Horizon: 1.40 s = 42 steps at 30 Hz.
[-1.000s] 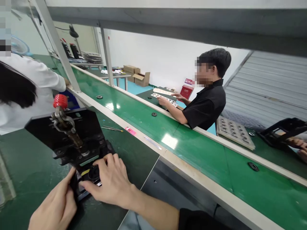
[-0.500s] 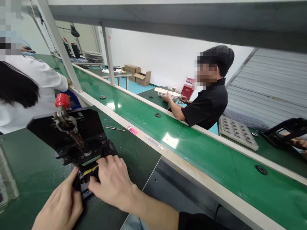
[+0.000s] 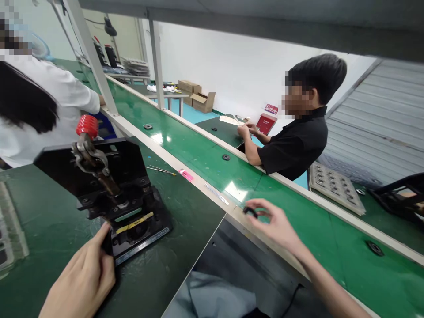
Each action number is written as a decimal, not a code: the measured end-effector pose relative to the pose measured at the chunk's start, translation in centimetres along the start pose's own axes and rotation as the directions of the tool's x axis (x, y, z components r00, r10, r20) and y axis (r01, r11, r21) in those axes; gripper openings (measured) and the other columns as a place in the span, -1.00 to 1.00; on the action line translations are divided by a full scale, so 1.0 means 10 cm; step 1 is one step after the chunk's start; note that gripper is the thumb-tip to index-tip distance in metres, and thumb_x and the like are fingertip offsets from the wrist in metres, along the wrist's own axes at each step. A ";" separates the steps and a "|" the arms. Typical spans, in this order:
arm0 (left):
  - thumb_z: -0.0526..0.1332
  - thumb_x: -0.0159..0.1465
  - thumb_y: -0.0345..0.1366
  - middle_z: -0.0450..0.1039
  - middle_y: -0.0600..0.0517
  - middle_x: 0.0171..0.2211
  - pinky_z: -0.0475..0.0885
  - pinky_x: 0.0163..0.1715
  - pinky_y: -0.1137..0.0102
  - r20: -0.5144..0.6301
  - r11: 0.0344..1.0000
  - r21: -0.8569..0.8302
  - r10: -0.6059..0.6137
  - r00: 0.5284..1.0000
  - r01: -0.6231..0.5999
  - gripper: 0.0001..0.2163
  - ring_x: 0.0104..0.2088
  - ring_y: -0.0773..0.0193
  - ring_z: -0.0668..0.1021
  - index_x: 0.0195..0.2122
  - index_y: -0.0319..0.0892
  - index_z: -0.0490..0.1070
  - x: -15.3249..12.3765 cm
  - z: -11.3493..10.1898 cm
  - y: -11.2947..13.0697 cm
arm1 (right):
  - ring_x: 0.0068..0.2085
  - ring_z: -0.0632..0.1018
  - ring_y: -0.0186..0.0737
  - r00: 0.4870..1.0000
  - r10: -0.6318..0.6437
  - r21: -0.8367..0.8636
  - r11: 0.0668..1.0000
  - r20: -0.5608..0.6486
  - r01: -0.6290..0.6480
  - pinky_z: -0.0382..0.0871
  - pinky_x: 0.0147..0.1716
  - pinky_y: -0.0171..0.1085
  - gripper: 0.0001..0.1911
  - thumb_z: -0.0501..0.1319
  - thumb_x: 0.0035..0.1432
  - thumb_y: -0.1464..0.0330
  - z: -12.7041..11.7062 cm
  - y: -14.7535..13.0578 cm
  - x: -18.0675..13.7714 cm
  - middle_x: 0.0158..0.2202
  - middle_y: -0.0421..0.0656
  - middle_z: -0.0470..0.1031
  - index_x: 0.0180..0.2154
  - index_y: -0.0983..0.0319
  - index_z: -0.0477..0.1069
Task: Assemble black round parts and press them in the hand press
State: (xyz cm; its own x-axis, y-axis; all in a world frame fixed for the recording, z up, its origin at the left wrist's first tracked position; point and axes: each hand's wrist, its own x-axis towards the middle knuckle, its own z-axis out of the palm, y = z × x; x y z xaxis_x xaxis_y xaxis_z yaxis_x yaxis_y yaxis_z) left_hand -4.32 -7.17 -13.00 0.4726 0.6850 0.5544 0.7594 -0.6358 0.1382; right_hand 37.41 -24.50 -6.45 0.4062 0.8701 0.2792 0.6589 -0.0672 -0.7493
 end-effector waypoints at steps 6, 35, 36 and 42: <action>-0.13 0.48 -0.22 0.61 -0.13 -0.06 0.57 -0.14 0.22 -0.021 0.996 0.077 0.048 0.999 -0.046 -0.40 -0.08 -0.01 0.69 0.53 -0.13 -0.13 0.08 -0.11 0.11 | -0.24 0.67 -0.01 0.954 0.034 -0.276 0.954 -0.298 -0.120 0.62 -0.27 -0.06 -0.61 0.31 0.13 -0.01 -0.51 0.98 -0.01 -0.26 -0.01 0.64 -0.21 0.16 0.47; -0.12 0.46 -0.28 0.46 -0.25 0.24 0.48 0.19 0.18 0.031 0.992 0.111 0.061 0.998 -0.064 -0.45 0.15 -0.02 0.61 0.46 -0.32 0.05 0.06 -0.17 0.18 | -0.36 0.43 -0.15 0.963 -0.256 -0.283 0.920 0.086 0.270 0.36 -0.32 -0.17 -0.71 0.12 0.36 0.16 0.21 0.86 0.55 -0.45 -0.14 0.41 -0.41 0.13 0.28; -0.11 0.46 -0.28 0.46 -0.25 0.24 0.47 0.20 0.19 0.032 0.992 0.110 0.064 0.997 -0.067 -0.45 0.15 -0.02 0.60 0.45 -0.33 0.06 0.06 -0.17 0.18 | -0.37 0.44 -0.15 0.962 -0.259 -0.284 0.919 0.087 0.273 0.36 -0.32 -0.17 -0.71 0.12 0.36 0.16 0.20 0.87 0.54 -0.45 -0.14 0.41 -0.41 0.14 0.29; -0.11 0.47 -0.29 0.46 -0.26 0.23 0.46 0.21 0.24 0.018 0.988 0.127 0.085 0.996 -0.087 -0.47 0.14 0.02 0.61 0.44 -0.34 0.08 0.08 -0.18 0.17 | -0.43 0.41 -0.14 0.962 -0.246 -0.369 0.889 0.118 0.272 0.34 -0.35 -0.17 -0.57 0.10 0.36 0.19 0.16 0.88 0.50 -0.50 -0.23 0.33 0.15 0.21 0.43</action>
State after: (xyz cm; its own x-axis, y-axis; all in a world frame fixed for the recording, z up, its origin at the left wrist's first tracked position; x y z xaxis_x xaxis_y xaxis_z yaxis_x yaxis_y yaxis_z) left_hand -3.43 -8.35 -10.82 0.5436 0.6347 0.5492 0.7663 -0.6423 -0.0161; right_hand 44.19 -19.92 -12.57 0.1543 0.9110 0.3824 0.9297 -0.0028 -0.3683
